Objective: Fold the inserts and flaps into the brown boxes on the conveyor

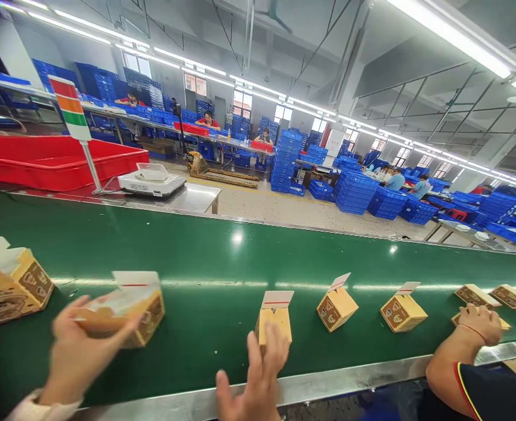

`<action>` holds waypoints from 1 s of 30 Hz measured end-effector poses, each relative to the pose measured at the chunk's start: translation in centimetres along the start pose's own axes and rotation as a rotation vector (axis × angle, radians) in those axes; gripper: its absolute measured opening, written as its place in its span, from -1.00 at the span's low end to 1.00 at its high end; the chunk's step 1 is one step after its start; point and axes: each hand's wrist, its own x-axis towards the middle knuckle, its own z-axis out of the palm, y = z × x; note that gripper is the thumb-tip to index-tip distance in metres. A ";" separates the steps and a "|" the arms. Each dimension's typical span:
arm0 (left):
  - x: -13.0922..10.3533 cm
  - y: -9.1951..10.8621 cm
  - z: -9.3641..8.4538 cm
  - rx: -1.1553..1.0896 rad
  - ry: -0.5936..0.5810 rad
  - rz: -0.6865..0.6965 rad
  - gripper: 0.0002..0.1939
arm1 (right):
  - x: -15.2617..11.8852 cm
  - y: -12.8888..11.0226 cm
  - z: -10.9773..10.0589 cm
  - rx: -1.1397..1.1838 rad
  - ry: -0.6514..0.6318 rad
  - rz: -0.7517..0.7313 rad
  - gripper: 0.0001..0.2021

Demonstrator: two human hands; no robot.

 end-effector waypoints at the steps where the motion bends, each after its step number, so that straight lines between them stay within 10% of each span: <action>1: -1.8 0.8 1.0 -0.083 0.000 0.038 0.05 | -0.1 -0.7 0.3 0.121 0.004 -0.055 -0.35; 8: -9.5 4.2 4.1 -0.177 -0.283 0.472 -0.29 | 0.8 -1.3 3.2 0.401 -0.490 -0.035 -0.17; 14: -6.8 3.5 3.6 -0.167 -0.457 0.889 -0.60 | 4.6 -0.6 2.4 0.384 -0.832 0.181 -0.35; 19: -4.7 3.8 4.4 0.001 -0.628 0.991 -0.65 | 8.0 0.3 2.7 0.404 -1.008 0.072 -0.57; 24: -5.9 5.1 6.1 -0.027 -0.802 0.668 -0.48 | 6.3 0.9 3.6 0.675 -0.505 0.109 -0.65; 30: -8.6 6.2 8.2 -0.416 -0.707 0.089 -0.51 | 1.1 -0.2 4.7 0.475 0.016 0.459 -0.74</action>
